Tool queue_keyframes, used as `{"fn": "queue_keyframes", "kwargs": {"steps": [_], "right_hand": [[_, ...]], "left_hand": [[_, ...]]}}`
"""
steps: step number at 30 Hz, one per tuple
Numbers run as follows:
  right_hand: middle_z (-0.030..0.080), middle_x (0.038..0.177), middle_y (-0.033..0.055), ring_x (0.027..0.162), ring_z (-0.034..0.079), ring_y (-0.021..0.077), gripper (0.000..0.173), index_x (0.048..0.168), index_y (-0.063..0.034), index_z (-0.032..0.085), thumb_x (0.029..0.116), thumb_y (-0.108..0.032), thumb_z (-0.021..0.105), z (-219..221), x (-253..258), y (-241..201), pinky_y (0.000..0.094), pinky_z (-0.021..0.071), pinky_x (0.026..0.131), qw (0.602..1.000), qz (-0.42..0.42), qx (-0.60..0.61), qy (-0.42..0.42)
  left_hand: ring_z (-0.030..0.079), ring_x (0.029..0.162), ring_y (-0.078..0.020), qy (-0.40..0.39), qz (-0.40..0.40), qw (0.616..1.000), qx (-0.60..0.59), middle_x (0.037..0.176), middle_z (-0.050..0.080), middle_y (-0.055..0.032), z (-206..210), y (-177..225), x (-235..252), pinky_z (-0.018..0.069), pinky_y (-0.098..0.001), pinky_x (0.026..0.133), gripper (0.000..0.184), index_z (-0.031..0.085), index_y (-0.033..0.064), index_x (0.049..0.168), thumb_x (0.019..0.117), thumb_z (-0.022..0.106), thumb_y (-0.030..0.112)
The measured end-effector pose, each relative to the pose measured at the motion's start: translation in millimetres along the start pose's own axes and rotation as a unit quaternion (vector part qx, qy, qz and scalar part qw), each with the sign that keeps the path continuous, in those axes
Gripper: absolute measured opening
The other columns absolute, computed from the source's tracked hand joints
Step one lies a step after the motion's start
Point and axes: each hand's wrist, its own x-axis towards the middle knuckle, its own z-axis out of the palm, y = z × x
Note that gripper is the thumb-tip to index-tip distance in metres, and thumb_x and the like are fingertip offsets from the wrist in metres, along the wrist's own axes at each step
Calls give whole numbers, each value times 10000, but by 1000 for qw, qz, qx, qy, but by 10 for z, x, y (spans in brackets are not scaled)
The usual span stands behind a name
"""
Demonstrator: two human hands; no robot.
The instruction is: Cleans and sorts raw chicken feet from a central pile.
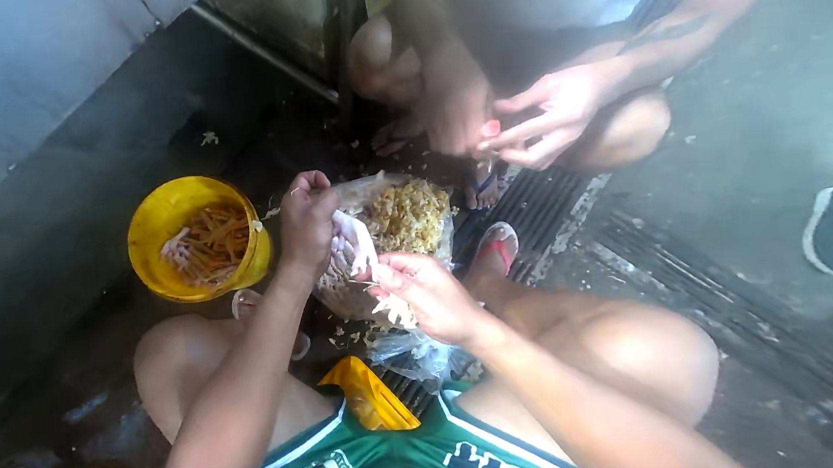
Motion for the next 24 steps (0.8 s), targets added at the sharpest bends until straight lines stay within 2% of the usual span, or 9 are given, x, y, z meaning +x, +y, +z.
{"fn": "queue_keyframes", "kwargs": {"steps": [2,4,10,13,15,17,19,21,24], "right_hand": [[641,834,11,719,600,82,266,978,-57,698,1062,-240,524,24,11,20,231,522,645,1000,-1,4,13],[593,764,-2,650,554,75,274,920,-65,680,1065,-220,506,15,10,27,219,482,584,1000,-4,3,19],[588,729,-21,619,535,68,272,880,-74,690,1049,-185,508,-8,50,-10,221,468,566,999,-20,-23,25],[632,739,-61,639,583,19,273,878,-104,693,1044,-250,533,56,-219,-65,204,515,588,993,-68,-93,-34],[616,752,-52,670,563,8,285,886,-78,688,1060,-244,536,87,-356,-43,185,490,612,986,-108,-112,-68],[626,761,-61,654,566,1,276,903,-87,691,1064,-238,525,28,-331,-18,177,498,598,986,-103,-125,-44],[629,753,-67,635,573,12,267,919,-100,701,1056,-211,500,-99,-260,-75,191,509,582,989,-68,-132,12],[646,772,-48,667,599,35,267,932,-97,719,1046,-179,491,-240,-234,-159,208,531,615,986,-52,-141,72],[664,764,-21,633,621,69,249,954,-105,724,1046,-197,512,-432,-271,-272,242,555,579,968,-80,-188,145]], "left_hand": [[503,457,-86,7,15,1000,8,623,550,-5,20,-19,-22,427,-236,406,182,566,85,1045,870,583,37],[505,489,-91,27,20,999,27,629,541,-5,20,-25,-10,427,-244,441,202,576,85,1041,845,599,39],[528,572,-150,107,2,986,129,723,567,-59,-26,53,66,452,-316,508,207,603,69,1033,840,678,79],[603,611,-178,198,-32,978,63,865,622,-122,-320,110,272,560,-357,554,297,558,-5,1205,944,635,116],[549,517,-143,284,4,959,-18,765,567,-67,-650,269,424,537,-315,494,188,507,32,1112,967,595,115],[538,518,-120,309,67,949,-17,775,560,-36,-900,480,411,526,-298,486,198,504,53,1112,945,600,97],[594,619,-125,312,97,941,83,861,613,-52,-1061,611,328,547,-311,548,273,576,41,1145,902,666,126],[639,735,-149,330,103,908,239,922,664,-80,-1230,659,248,559,-358,645,346,648,41,1167,871,719,207],[668,1033,-337,316,18,864,392,1141,681,-211,-1498,541,293,530,-577,906,463,648,34,1271,907,705,316]]}}
